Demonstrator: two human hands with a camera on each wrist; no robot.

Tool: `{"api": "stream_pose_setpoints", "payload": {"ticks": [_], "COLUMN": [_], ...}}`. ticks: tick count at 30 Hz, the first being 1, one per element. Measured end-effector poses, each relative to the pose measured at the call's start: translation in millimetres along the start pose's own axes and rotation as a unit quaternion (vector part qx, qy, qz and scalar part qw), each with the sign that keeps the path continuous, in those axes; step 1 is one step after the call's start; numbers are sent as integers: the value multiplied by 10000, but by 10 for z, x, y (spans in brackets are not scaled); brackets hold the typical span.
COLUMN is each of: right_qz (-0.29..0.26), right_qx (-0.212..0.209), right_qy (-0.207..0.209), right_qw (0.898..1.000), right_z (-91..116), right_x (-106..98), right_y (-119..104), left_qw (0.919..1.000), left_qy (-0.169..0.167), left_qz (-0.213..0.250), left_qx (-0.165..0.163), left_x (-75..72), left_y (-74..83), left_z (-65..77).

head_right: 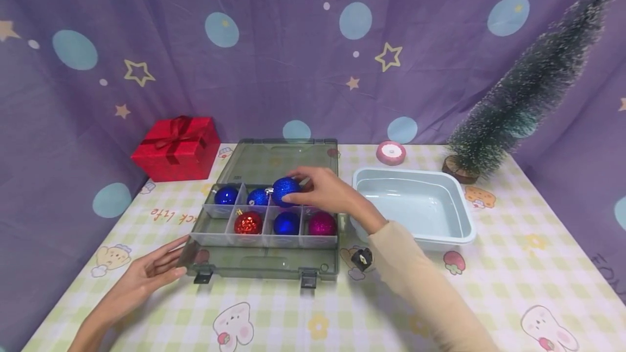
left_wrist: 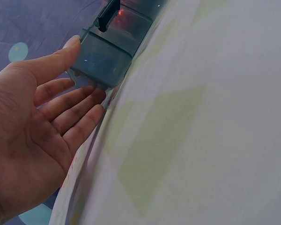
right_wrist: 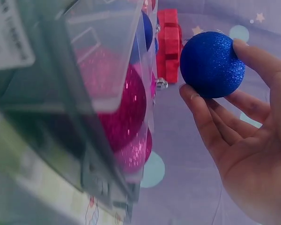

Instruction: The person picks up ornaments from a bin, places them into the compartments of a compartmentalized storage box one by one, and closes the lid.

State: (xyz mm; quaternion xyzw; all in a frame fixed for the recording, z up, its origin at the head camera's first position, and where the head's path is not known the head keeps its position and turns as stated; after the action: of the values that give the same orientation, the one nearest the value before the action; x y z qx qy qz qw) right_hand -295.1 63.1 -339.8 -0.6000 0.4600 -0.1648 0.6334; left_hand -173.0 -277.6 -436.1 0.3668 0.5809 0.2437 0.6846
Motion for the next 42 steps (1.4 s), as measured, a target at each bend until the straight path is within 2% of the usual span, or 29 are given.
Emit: {"api": "stream_pose_setpoints", "payload": {"ticks": [17, 34, 42], "right_qz": [90, 153, 299], "right_qx": [-110, -145, -197], "right_qy": [-503, -900, -1017], "right_qw": [9986, 9957, 9942], "right_z": [-329, -631, -731], "right_x": [454, 831, 955], "right_y": [-28, -191, -208], "left_qw": [9999, 10000, 9998], "left_qy": [-6, 8, -35], "left_qz": [-31, -51, -84], "left_qx": [-107, -40, -179], "left_x": [3, -12, -8], "left_y": [-27, -12, -19], "left_z": [8, 3, 2]}}
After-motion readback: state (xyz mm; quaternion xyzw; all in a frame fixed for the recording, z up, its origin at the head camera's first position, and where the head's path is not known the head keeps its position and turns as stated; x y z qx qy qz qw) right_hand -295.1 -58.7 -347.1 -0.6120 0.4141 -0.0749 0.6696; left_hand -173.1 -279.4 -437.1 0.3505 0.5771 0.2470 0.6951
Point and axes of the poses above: each hand's wrist, its own z-axis away from the middle knuckle, its own x-axis out of the palm, y = z × x, the point moved 8 cm from there along -z, towards the middle knuckle, and after that the axes turned 15 degrees about -z, right-handed, at the moved point
